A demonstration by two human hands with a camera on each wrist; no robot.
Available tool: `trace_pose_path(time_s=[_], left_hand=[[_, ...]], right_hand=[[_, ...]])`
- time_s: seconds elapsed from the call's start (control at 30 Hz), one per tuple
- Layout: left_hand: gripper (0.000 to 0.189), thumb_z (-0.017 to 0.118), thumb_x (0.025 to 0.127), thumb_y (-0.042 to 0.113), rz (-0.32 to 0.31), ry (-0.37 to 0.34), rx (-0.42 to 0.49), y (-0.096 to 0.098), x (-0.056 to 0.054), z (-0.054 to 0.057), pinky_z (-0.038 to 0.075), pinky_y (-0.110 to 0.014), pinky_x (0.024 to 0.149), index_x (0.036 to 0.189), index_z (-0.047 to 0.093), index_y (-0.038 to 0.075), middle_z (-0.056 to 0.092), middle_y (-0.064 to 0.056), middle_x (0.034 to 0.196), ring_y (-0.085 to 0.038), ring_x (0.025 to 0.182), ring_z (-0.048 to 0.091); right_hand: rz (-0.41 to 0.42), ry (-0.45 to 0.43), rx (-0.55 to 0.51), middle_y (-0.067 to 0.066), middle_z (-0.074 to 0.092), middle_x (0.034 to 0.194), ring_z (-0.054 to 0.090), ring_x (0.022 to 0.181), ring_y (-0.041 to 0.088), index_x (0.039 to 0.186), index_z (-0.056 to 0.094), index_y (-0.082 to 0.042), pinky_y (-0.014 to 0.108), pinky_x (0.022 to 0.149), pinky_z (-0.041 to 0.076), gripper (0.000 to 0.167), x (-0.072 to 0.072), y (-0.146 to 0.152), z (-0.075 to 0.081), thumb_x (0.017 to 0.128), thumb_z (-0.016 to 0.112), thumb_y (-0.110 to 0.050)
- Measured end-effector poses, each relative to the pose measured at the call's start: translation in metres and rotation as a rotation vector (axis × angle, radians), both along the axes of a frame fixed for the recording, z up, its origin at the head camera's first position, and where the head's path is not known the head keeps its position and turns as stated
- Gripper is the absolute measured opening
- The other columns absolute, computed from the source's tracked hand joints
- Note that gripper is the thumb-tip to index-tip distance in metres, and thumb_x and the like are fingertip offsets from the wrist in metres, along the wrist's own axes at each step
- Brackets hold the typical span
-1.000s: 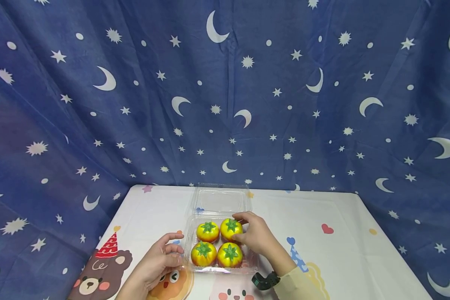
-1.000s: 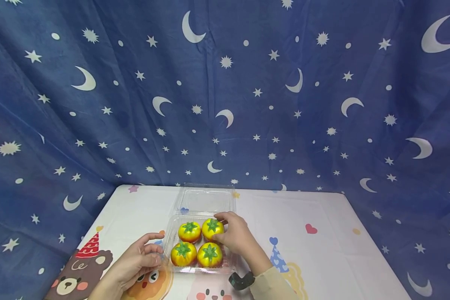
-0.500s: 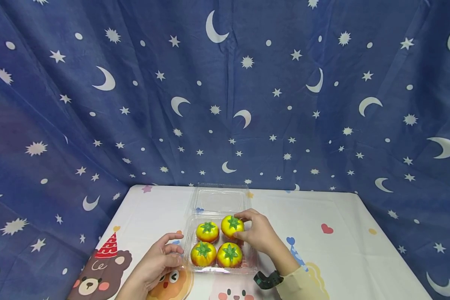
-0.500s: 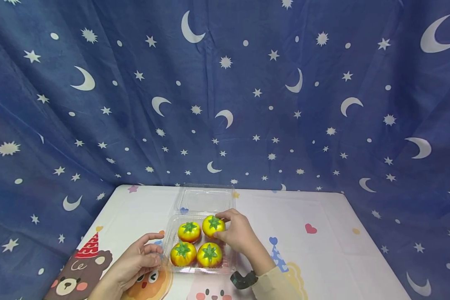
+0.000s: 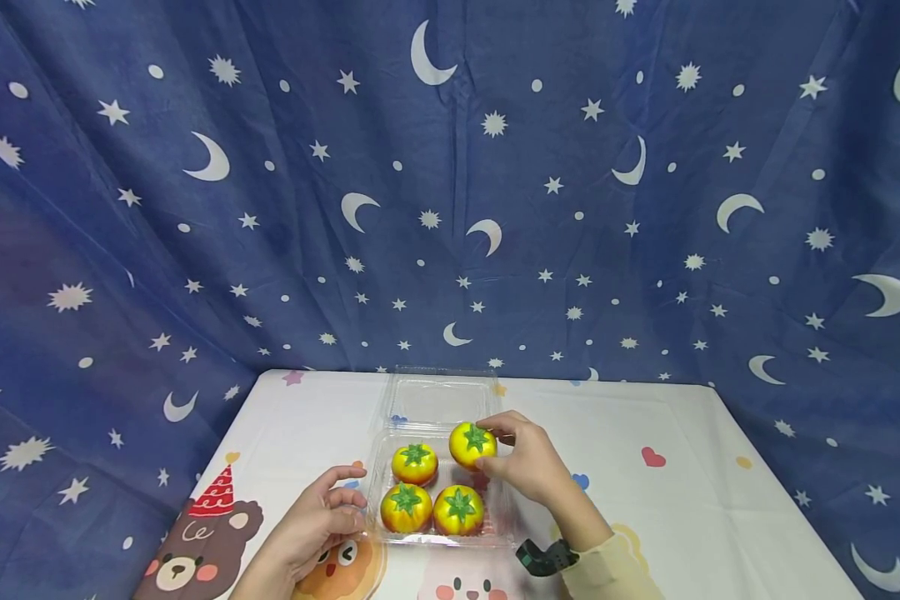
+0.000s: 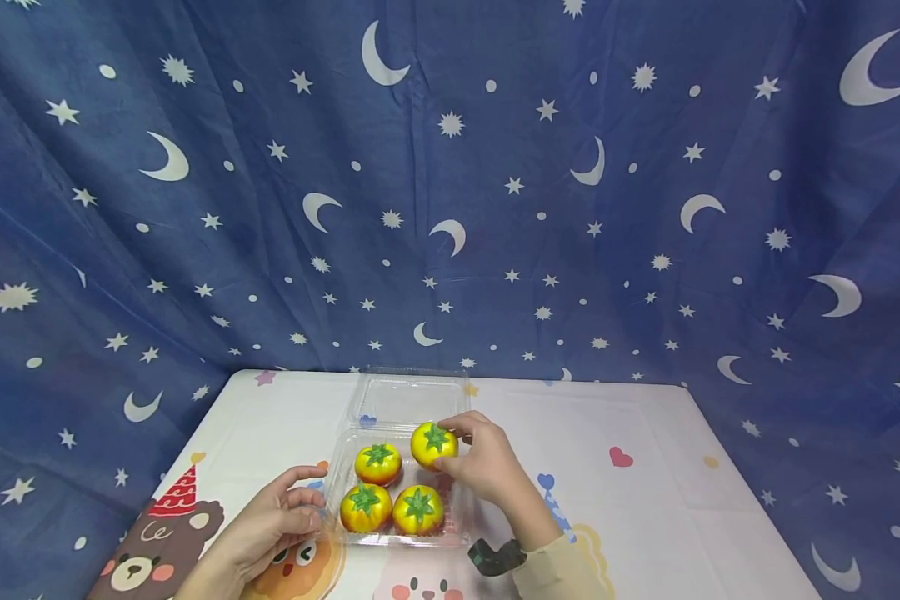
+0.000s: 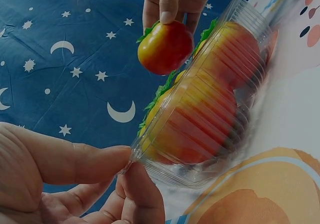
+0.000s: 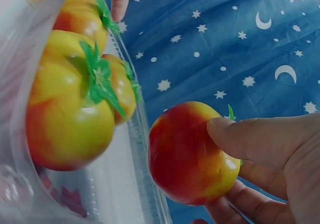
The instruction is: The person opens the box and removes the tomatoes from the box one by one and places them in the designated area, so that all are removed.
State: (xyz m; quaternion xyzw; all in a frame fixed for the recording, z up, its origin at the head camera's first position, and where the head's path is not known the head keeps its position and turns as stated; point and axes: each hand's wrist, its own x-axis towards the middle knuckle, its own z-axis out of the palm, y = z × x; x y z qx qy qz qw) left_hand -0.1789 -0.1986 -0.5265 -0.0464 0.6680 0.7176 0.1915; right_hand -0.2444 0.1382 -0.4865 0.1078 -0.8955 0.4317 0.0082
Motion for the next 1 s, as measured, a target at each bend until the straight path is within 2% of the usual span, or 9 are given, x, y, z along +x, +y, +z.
trace_pose_path(time_s=[0.17, 0.43, 0.83, 1.0], left_hand=[[0.085, 0.071, 0.082, -0.008, -0.004, 0.006, 0.002, -0.001, -0.001, 0.000, 0.061, -0.032, 0.072, 0.159, 0.035, 0.003, 0.063, -0.006, 0.102, -0.017, 0.076, 0.062], [0.085, 0.071, 0.081, -0.009, -0.001, 0.003, -0.001, 0.000, 0.000, -0.001, 0.061, -0.033, 0.072, 0.157, 0.036, 0.003, 0.062, -0.006, 0.102, -0.017, 0.076, 0.063], [0.085, 0.071, 0.081, -0.009, 0.002, 0.004, 0.004, 0.000, 0.000, -0.001, 0.062, -0.033, 0.073, 0.157, 0.036, 0.003, 0.063, -0.006, 0.101, -0.017, 0.075, 0.062], [0.086, 0.071, 0.080, -0.010, 0.004, 0.002, -0.001, 0.000, 0.000, -0.002, 0.062, -0.034, 0.073, 0.158, 0.036, 0.002, 0.063, -0.007, 0.102, -0.017, 0.076, 0.062]], right_hand=[[0.012, 0.012, -0.056, 0.000, 0.071, 0.128, 0.071, 0.113, 0.023, 0.124, 0.077, -0.018, 0.048, 0.100, 0.063, 0.045, -0.002, 0.005, 0.001, 0.082, 0.090, -0.008], [-0.015, 0.039, -0.030, -0.001, 0.071, 0.128, 0.067, 0.114, 0.020, 0.124, 0.078, -0.016, 0.036, 0.090, 0.065, 0.047, -0.003, 0.013, 0.003, 0.080, 0.090, -0.005], [-0.044, 0.044, -0.033, 0.001, 0.072, 0.128, 0.068, 0.113, 0.020, 0.124, 0.078, -0.012, 0.034, 0.090, 0.065, 0.046, -0.008, 0.029, 0.001, 0.081, 0.089, -0.002], [-0.060, 0.047, -0.016, 0.004, 0.072, 0.130, 0.068, 0.116, 0.023, 0.126, 0.078, -0.011, 0.038, 0.092, 0.065, 0.046, -0.009, 0.037, 0.000, 0.081, 0.088, -0.003]])
